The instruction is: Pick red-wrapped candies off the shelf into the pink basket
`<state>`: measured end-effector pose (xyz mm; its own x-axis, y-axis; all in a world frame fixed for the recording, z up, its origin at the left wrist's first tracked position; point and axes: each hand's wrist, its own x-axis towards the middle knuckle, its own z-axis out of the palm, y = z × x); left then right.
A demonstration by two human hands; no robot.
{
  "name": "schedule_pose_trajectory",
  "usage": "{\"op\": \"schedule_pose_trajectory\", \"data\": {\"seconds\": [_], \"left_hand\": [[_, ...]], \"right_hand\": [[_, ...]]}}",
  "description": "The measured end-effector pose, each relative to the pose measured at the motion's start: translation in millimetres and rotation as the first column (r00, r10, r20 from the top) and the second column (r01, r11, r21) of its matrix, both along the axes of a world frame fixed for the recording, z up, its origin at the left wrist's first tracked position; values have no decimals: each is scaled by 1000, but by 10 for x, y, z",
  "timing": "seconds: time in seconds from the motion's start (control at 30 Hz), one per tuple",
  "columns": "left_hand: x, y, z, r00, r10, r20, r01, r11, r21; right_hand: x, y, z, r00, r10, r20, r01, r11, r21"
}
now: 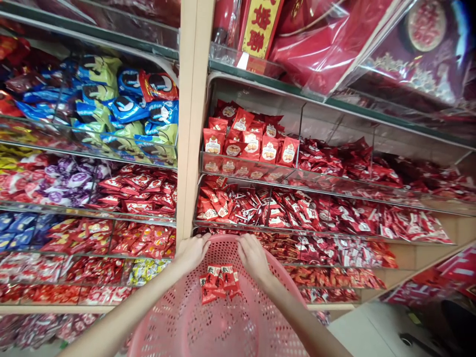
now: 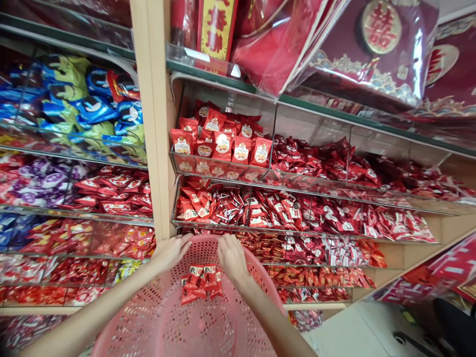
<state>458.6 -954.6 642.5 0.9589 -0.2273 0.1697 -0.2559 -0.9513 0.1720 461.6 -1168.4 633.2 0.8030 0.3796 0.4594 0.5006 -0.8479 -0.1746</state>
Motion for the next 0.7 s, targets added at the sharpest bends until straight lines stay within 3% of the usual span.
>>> {"op": "schedule_pose_trajectory", "data": {"seconds": [0.1,0.23,0.53,0.7], "left_hand": [[4,9,-7,1000,-3,7,3,1000,-11],[5,18,3,1000,-7,-3,7,999,-33],[-80,33,-78,993,-25,-119,3,983,-184],[-258,261,-13,962,-160,-219,55,905,-422]], "right_hand": [[28,-97,-47,992,-106,67,104,994,28],[74,-158,-155,979,-194,-65,193,981,-10],[-15,-153,-302,959,-204,-196,212,977,21],[-36,-183,-332,961,-147,-235,156,988,21]]}}
